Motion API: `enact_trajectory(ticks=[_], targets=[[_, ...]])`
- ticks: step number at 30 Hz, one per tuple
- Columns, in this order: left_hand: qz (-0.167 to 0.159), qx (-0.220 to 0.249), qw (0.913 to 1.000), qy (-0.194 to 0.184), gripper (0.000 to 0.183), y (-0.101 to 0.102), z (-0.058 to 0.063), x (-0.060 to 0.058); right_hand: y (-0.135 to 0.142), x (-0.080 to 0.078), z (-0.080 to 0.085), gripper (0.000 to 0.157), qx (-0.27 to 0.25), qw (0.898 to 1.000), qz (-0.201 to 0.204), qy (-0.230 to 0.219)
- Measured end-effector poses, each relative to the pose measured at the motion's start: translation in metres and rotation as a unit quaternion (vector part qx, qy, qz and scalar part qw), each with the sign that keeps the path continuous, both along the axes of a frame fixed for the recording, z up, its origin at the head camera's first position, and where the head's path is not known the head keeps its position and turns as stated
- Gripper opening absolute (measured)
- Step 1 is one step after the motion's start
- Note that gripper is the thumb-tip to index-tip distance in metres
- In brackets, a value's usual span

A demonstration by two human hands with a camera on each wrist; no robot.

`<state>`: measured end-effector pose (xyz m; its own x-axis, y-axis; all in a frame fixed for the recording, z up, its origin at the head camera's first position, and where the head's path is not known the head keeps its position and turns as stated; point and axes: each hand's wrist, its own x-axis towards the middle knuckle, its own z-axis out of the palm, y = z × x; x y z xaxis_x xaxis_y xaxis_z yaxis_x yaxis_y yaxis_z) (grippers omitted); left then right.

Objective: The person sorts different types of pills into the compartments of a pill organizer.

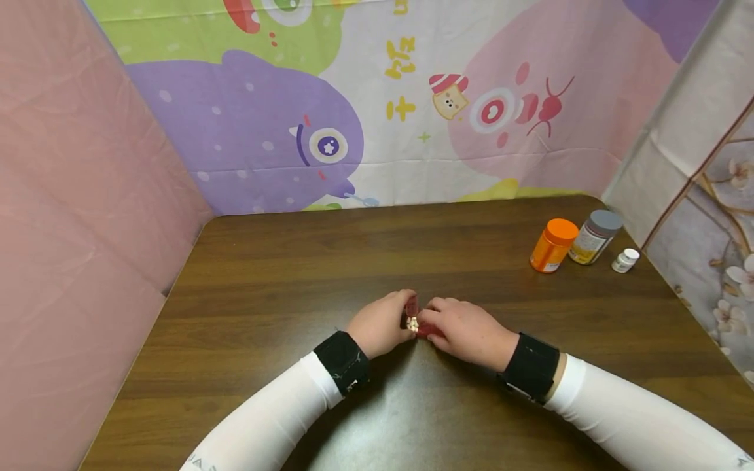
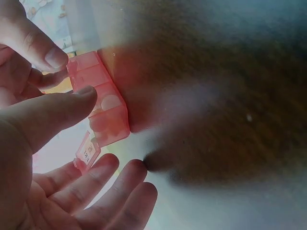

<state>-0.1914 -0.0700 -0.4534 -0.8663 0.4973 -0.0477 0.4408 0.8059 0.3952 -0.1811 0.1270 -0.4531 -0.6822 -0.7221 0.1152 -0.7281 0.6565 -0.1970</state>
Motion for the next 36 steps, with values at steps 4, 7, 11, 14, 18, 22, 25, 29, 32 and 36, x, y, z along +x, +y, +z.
enact_trajectory(ticks=[4, 7, 11, 14, 18, 22, 25, 29, 32, 36], targets=[[-0.001, 0.002, 1.0000, -0.004, 0.054, -0.0006, 0.0006, 0.0006, -0.0002, 0.0005, 0.0010, 0.027, 0.000, 1.000, 0.021, 0.005], [-0.001, -0.001, 1.0000, -0.003, 0.054, -0.0005, 0.0011, 0.0008, -0.0003, 0.0010, 0.0017, 0.029, 0.001, 1.000, 0.024, -0.002], [0.000, -0.007, 1.0000, 0.002, 0.059, 0.0004, 0.0013, 0.0011, -0.0002, 0.0016, 0.0024, 0.032, 0.004, 1.000, -0.006, -0.021], [0.002, -0.012, 0.9999, 0.004, 0.064, 0.0009, 0.0012, 0.0014, 0.0001, 0.0012, 0.0021, 0.031, 0.012, 0.999, -0.026, -0.029], [0.001, -0.010, 0.9999, 0.014, 0.060, 0.0009, 0.0007, 0.0020, 0.0007, -0.0010, 0.0004, 0.023, 0.018, 0.999, -0.030, -0.035], [-0.012, -0.004, 0.9989, 0.046, 0.045, 0.0005, 0.0011, 0.0035, 0.0013, -0.0036, -0.0004, 0.021, 0.013, 0.999, -0.027, -0.042], [-0.024, -0.004, 0.9970, 0.073, 0.034, 0.0007, 0.0026, 0.0045, 0.0018, -0.0049, -0.0001, 0.021, 0.010, 0.998, -0.027, -0.046], [-0.038, -0.011, 0.9946, 0.096, 0.021, 0.0005, 0.0039, 0.0058, 0.0023, -0.0057, -0.0002, 0.022, 0.010, 0.998, -0.030, -0.055], [-0.052, -0.020, 0.9931, 0.103, 0.014, -0.0002, 0.0038, 0.0067, 0.0027, -0.0058, -0.0006, 0.021, 0.007, 0.998, -0.029, -0.060], [-0.071, -0.026, 0.9913, 0.107, 0.013, -0.0010, 0.0035, 0.0068, 0.0036, -0.0062, -0.0013, 0.018, 0.001, 0.998, -0.025, -0.060]])
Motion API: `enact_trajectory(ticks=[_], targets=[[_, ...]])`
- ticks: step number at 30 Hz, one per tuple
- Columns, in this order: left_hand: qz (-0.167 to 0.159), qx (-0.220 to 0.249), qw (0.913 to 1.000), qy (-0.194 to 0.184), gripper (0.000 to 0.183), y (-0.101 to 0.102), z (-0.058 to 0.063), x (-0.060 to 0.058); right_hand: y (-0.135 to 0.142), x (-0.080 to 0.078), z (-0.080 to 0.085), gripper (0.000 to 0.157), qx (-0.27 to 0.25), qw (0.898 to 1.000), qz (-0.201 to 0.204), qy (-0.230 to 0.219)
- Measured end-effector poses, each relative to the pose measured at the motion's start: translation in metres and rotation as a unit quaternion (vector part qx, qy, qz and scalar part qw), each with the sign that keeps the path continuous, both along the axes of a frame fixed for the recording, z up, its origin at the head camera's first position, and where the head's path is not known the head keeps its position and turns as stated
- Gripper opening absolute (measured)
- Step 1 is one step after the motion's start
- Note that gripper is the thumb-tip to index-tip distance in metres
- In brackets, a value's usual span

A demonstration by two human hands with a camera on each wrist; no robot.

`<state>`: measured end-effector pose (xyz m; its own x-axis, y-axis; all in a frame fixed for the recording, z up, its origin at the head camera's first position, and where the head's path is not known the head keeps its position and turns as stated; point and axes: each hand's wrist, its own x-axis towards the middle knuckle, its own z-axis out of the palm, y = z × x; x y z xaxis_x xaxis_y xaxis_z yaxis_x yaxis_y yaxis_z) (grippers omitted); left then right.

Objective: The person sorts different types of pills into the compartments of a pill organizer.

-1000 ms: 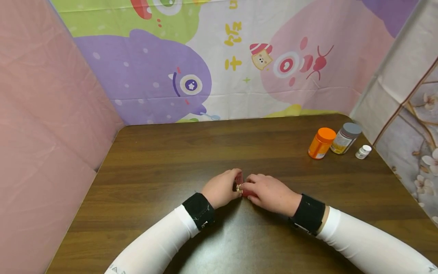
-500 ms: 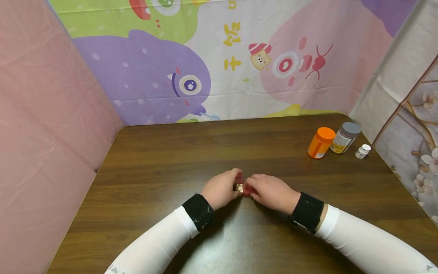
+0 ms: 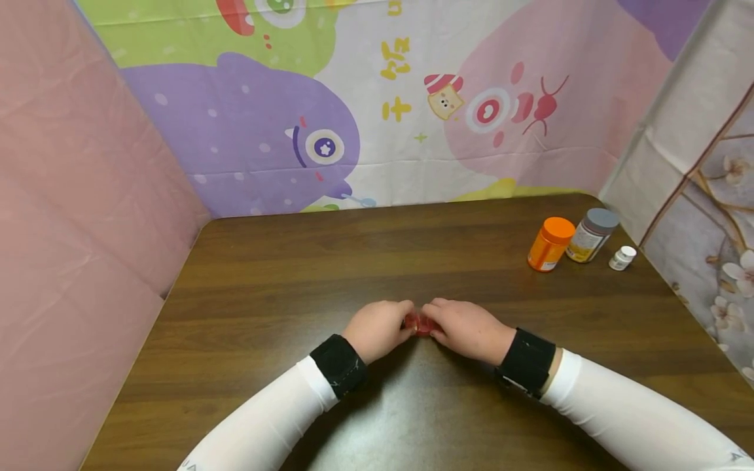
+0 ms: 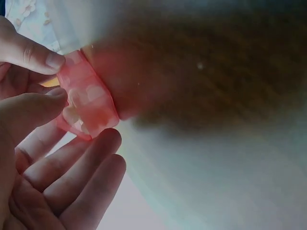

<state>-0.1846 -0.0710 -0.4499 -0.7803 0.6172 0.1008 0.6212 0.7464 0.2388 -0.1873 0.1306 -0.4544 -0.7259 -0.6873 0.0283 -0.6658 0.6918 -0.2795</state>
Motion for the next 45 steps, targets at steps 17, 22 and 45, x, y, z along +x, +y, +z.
enact_trajectory(ticks=[17, 22, 45], targets=[[-0.037, 0.018, 0.9974, -0.059, 0.014, 0.001, 0.008, -0.009, 0.001, -0.003, 0.001, 0.016, -0.017, 1.000, 0.024, -0.002], [-0.040, 0.007, 0.9977, -0.054, 0.014, 0.002, 0.009, -0.010, 0.001, -0.004, 0.002, 0.016, -0.022, 0.999, 0.029, -0.001], [-0.037, -0.039, 0.9985, 0.014, 0.019, 0.001, -0.003, -0.010, -0.001, -0.005, 0.003, 0.019, -0.012, 1.000, 0.028, -0.009]])
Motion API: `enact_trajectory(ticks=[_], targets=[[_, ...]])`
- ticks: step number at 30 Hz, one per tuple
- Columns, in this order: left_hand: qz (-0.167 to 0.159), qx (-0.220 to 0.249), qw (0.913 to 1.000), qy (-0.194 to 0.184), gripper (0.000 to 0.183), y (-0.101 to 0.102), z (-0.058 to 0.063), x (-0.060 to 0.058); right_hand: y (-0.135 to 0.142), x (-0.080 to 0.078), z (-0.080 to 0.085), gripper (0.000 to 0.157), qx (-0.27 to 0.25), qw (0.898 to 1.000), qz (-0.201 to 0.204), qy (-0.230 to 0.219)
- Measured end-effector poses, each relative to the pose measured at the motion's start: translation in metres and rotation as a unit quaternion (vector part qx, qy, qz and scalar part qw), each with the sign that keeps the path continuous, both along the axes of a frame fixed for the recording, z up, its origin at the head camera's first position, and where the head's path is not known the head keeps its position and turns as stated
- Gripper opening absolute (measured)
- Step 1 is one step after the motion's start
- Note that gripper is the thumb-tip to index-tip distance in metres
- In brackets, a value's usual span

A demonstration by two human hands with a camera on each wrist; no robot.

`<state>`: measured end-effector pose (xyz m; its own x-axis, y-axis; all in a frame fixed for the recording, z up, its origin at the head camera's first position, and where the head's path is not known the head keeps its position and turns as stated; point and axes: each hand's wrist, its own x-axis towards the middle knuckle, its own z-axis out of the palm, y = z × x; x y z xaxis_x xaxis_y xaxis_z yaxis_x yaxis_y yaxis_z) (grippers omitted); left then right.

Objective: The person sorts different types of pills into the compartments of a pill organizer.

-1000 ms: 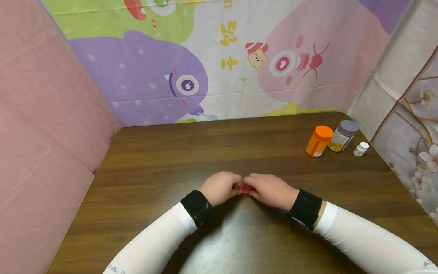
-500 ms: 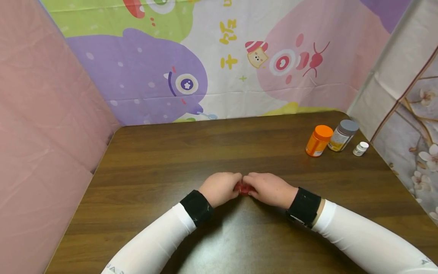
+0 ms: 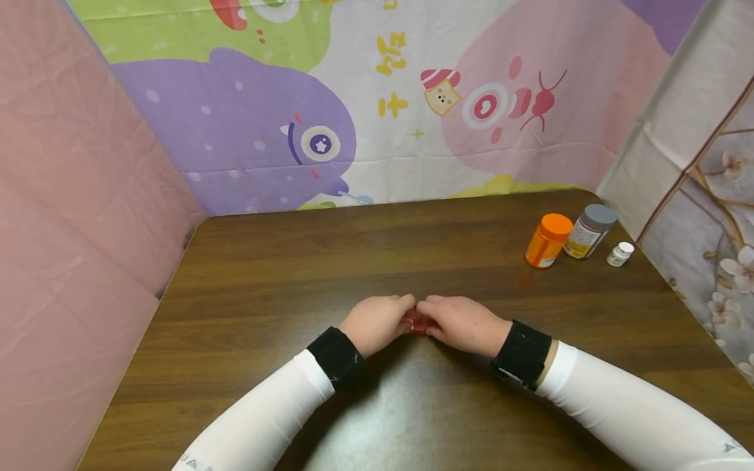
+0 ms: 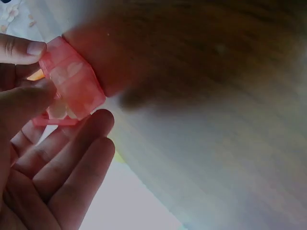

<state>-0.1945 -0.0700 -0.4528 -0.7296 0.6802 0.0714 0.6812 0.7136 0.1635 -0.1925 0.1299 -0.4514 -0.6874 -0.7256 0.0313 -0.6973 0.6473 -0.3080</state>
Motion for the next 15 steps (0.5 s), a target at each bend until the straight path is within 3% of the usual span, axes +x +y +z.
enact_trajectory(ticks=[6, 15], targets=[[-0.006, 0.009, 0.9998, -0.016, 0.022, -0.0027, -0.0001, 0.0001, 0.0002, 0.0006, -0.0008, 0.019, 0.002, 1.000, 0.002, 0.005], [-0.018, 0.026, 0.9987, -0.040, 0.012, -0.0059, 0.0046, 0.0026, 0.0005, 0.0004, -0.0011, 0.016, -0.007, 1.000, 0.005, 0.008]])
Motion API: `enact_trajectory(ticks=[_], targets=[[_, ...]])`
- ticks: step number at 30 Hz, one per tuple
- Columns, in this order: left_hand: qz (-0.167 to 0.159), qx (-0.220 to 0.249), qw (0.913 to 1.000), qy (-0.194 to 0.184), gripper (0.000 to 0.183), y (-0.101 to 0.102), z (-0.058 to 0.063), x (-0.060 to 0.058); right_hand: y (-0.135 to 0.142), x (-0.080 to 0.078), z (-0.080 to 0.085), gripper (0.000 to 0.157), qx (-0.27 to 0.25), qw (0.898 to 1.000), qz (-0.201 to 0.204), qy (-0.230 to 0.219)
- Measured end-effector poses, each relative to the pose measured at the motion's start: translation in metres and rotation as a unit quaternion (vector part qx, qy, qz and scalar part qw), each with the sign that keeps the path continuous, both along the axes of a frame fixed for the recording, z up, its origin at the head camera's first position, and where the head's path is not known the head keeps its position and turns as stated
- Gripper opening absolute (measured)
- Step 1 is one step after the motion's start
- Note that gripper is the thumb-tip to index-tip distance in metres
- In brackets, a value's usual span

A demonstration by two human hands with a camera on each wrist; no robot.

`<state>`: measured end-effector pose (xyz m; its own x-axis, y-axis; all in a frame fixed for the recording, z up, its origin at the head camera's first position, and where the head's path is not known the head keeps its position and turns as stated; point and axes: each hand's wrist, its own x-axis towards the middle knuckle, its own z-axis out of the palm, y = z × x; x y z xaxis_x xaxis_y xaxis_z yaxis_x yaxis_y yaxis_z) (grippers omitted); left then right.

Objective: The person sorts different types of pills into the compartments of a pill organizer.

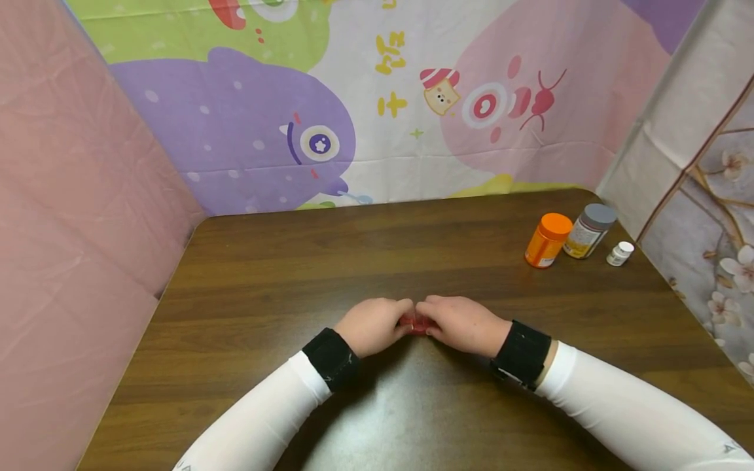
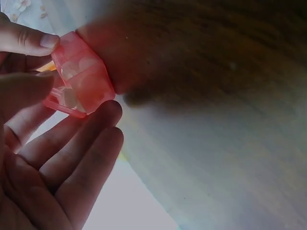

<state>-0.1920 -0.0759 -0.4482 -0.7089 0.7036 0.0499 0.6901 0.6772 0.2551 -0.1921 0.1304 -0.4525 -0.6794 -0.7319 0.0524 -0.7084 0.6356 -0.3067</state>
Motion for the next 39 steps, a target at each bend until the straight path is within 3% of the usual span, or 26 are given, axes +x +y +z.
enact_trajectory(ticks=[11, 15, 25, 34, 39], targets=[[0.023, 0.016, 0.9994, -0.018, 0.013, -0.0024, 0.0014, -0.0013, 0.0001, -0.0016, -0.0017, 0.018, 0.015, 1.000, 0.002, 0.002], [0.011, 0.026, 0.9989, -0.038, 0.013, -0.0028, 0.0019, -0.0020, 0.0015, -0.0018, -0.0005, 0.017, 0.015, 1.000, 0.006, -0.008], [-0.008, 0.009, 0.9999, 0.001, 0.011, -0.0053, 0.0009, -0.0049, 0.0004, -0.0016, 0.0040, 0.016, 0.016, 1.000, 0.016, -0.010], [0.001, 0.021, 0.9986, -0.048, 0.014, -0.0066, 0.0020, -0.0063, 0.0011, -0.0029, 0.0013, 0.016, 0.024, 1.000, 0.013, -0.007], [0.007, 0.012, 0.9991, -0.040, 0.014, -0.0049, -0.0006, -0.0060, 0.0008, -0.0031, 0.0000, 0.016, 0.028, 0.999, 0.013, -0.012]])
